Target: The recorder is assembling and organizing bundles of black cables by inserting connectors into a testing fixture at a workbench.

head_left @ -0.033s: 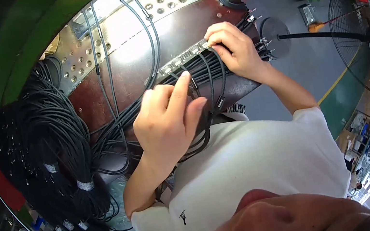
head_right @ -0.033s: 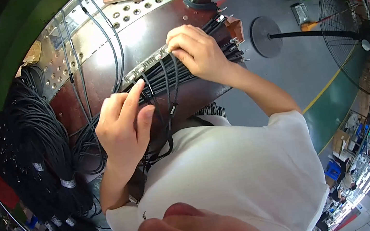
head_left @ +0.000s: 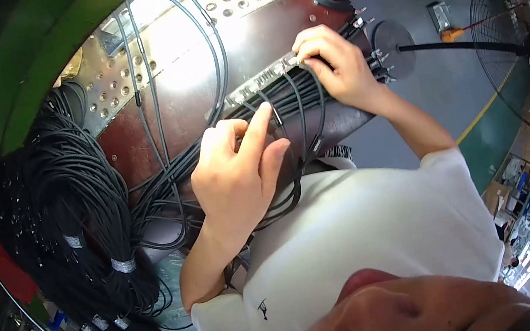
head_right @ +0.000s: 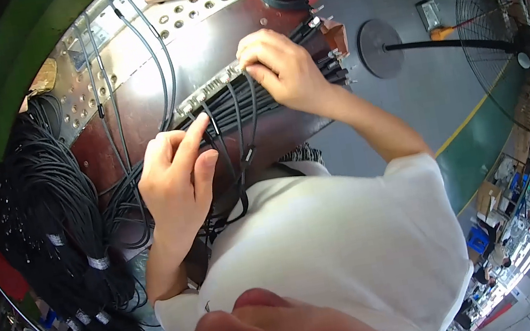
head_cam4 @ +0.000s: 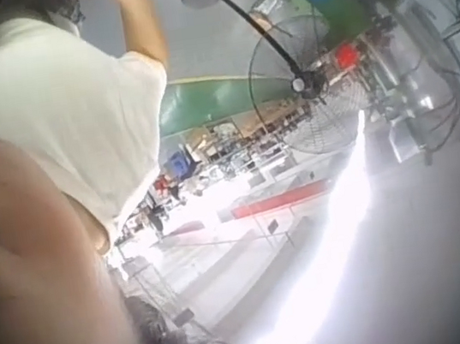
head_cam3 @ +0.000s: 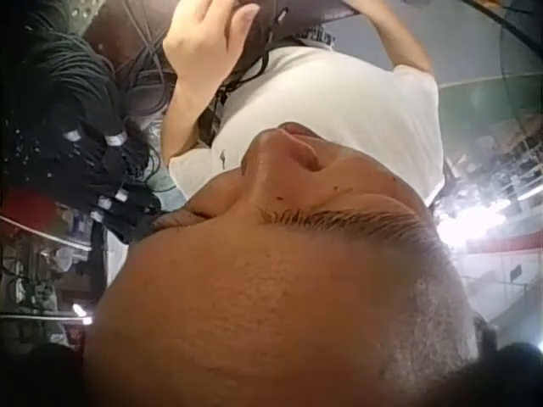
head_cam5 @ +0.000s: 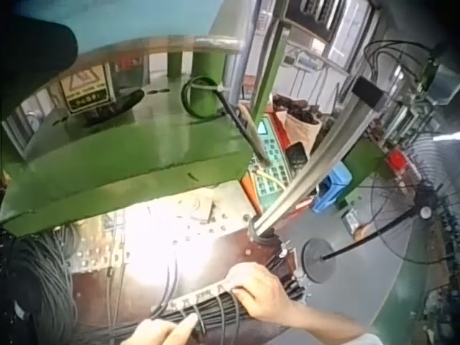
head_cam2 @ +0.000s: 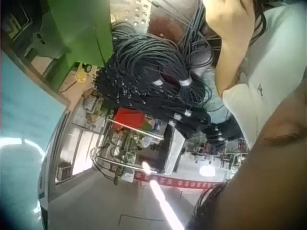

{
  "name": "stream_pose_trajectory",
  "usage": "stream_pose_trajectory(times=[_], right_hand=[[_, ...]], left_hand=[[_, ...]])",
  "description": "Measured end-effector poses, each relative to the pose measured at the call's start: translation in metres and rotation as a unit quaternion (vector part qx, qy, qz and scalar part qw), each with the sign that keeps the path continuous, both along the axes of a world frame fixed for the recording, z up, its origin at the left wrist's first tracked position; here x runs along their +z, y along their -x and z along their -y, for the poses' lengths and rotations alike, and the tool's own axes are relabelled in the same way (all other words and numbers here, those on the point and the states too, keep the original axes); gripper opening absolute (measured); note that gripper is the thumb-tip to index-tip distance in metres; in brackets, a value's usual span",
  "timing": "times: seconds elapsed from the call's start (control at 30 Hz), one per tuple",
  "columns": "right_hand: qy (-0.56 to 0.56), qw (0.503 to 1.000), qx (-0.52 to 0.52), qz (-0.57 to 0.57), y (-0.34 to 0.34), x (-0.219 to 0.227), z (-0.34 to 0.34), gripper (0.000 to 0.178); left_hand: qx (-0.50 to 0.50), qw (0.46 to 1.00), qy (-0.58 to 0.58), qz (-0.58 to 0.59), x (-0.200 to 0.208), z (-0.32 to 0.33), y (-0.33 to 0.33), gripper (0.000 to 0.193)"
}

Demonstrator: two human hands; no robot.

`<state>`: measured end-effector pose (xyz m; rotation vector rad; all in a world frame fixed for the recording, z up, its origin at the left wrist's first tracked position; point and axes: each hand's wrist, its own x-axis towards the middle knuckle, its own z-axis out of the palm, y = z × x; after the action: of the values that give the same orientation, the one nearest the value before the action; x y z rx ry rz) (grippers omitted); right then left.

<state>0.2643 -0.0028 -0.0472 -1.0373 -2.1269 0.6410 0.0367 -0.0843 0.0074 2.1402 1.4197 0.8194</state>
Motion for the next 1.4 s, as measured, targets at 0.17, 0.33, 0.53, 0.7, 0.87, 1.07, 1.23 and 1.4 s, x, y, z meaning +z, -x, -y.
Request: stream_pose_trajectory(times=[0.17, 0.33, 0.53, 0.7, 0.87, 1.07, 1.23, 1.4], right_hand=[[0.004, 1.0, 0.009, -0.001, -0.001, -0.007, -0.005, 0.014], [-0.043, 0.997, 0.018, 0.055, -0.002, -0.002, -0.004, 0.017], [0.173, 0.974, 0.148, 0.015, 0.009, 0.039, -0.061, 0.022], [0.279, 0.96, 0.012, -0.02, 0.079, 0.061, -0.141, 0.022], [0.076, 0.996, 0.042, 0.032, 0.082, 0.035, -0.154, 0.02], [-0.228, 0.962, 0.1, 0.111, 0.101, -0.008, -0.151, 0.023], [-0.051, 0.988, 0.082, 0.122, 0.078, -0.003, -0.11, 0.023], [-0.146, 0.969, 0.091, 0.176, 0.057, -0.01, -0.091, 0.026]], left_hand=[[-0.054, 0.975, 0.147, 0.156, -0.001, 0.009, 0.018, 0.031], [-0.014, 0.986, 0.102, 0.13, 0.005, -0.025, 0.059, 0.029], [0.143, 0.81, 0.257, 0.508, -0.042, -0.141, 0.091, 0.036], [0.072, 0.667, 0.361, 0.647, -0.066, -0.161, 0.016, 0.036], [0.067, 0.668, 0.387, 0.633, -0.028, -0.138, 0.019, 0.038], [0.091, 0.585, 0.436, 0.677, -0.007, -0.073, 0.02, 0.034], [0.05, 0.573, 0.434, 0.693, 0.004, -0.009, 0.057, 0.028], [0.447, 0.746, 0.036, 0.492, 0.037, 0.017, 0.2, 0.045]])
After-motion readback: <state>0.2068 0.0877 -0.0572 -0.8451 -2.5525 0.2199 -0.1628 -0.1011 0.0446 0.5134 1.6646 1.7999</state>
